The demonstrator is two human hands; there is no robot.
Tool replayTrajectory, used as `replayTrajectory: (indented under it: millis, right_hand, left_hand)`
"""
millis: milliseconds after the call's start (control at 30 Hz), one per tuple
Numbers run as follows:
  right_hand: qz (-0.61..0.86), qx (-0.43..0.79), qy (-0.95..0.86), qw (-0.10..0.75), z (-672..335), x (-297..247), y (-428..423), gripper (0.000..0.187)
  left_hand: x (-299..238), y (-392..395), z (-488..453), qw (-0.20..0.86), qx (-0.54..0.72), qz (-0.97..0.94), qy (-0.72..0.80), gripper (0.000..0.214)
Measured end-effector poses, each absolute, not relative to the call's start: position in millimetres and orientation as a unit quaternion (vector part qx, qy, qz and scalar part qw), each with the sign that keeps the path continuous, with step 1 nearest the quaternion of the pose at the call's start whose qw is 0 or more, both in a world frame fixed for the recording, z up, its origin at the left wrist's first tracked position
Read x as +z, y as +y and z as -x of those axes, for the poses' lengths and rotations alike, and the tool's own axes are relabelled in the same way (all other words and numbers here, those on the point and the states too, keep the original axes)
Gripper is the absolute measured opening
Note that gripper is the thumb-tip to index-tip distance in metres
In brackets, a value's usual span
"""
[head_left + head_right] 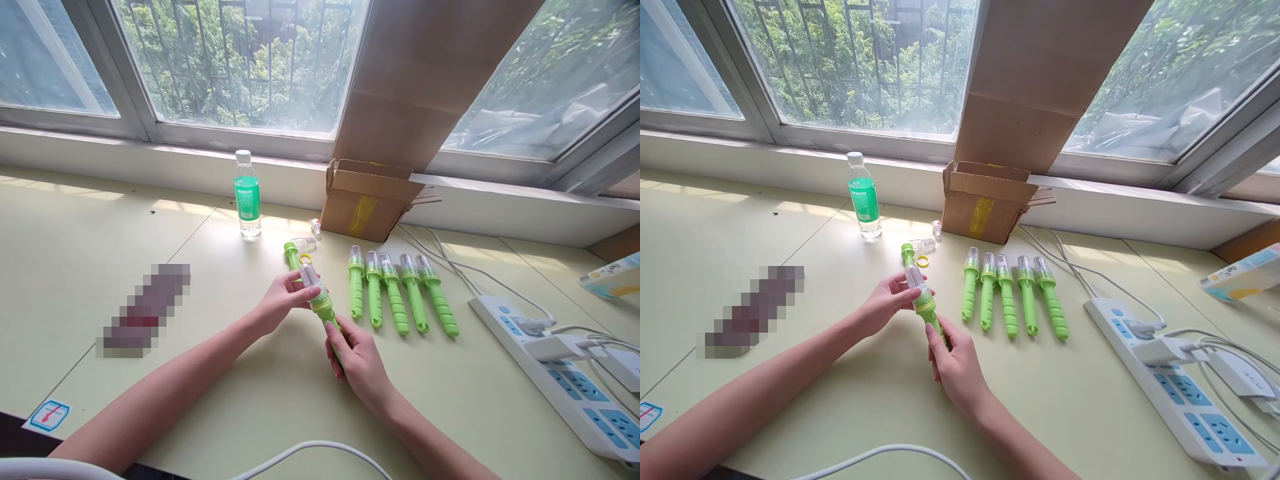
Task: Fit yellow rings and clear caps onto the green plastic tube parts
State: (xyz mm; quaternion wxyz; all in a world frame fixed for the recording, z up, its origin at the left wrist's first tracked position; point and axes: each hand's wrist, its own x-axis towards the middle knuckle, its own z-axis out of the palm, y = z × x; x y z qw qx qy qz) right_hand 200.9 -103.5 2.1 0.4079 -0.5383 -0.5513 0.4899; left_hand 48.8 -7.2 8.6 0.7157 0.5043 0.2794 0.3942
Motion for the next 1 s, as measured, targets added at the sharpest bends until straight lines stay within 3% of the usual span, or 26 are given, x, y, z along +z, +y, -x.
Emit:
replayTrajectory:
  millis: [167,400,633,900,1000]
  right_hand:
    - [0.557,0.388,-0.613,0.404,-200.6,4.1,-105.0,0.021]
    - [0.517,0.519,-0.558,0.390,-204.8,4.6,-103.3,0.028]
    - [0.511,0.575,-0.517,0.375,-206.2,7.6,-101.6,0.030]
    - [0.544,0.433,-0.595,0.402,-198.7,-1.1,-109.7,0.022]
    - [0.547,0.395,-0.620,0.400,-200.5,-5.7,-112.3,0.040]
  left_hand:
    - [10.7,-10.9,-50.9,0.716,0.406,-0.484,0.298,0.040]
    - [12.1,-10.3,-50.8,0.737,0.394,-0.457,0.302,0.036]
    - [10.7,-10.1,-51.3,0.746,0.392,-0.445,0.304,0.035]
    - [14.8,-12.9,-52.1,0.682,0.426,-0.503,0.318,0.038]
    - [9.0,-7.0,-50.9,0.633,0.453,-0.523,0.347,0.038]
